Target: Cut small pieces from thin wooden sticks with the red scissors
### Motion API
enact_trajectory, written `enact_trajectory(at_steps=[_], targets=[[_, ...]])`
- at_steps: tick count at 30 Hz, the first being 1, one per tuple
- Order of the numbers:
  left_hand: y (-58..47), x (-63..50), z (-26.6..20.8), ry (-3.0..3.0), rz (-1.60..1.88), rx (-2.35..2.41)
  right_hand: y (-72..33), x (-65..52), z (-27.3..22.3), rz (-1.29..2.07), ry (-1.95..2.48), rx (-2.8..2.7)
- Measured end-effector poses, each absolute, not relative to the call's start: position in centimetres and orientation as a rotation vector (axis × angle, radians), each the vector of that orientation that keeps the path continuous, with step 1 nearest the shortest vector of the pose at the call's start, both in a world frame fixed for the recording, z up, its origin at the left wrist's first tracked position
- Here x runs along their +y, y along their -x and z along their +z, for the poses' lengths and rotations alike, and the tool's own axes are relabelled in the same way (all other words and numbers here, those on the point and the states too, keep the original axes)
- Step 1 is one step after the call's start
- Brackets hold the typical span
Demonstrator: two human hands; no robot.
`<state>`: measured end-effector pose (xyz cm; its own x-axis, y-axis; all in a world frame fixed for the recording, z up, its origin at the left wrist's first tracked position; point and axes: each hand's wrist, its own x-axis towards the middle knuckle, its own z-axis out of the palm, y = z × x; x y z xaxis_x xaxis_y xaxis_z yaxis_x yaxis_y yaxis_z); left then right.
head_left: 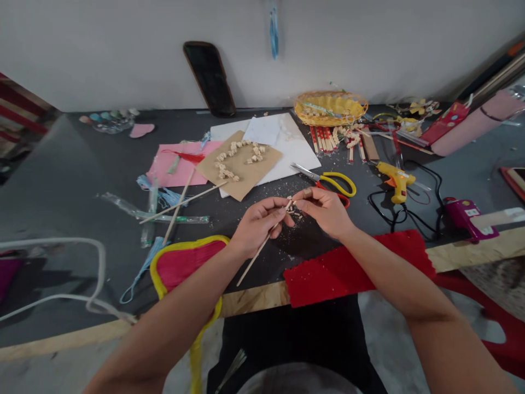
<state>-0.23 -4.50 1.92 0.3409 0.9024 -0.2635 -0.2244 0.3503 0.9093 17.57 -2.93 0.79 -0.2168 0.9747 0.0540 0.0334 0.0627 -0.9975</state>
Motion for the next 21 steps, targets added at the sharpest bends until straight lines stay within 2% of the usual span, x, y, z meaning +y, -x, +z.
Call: enact_trajectory(at_steps=[21], targets=[[0.25, -4.75, 1.89, -0.984, 0.818, 0.943, -17.53, -3.39, 0.84, 1.39, 0.976, -1.463]])
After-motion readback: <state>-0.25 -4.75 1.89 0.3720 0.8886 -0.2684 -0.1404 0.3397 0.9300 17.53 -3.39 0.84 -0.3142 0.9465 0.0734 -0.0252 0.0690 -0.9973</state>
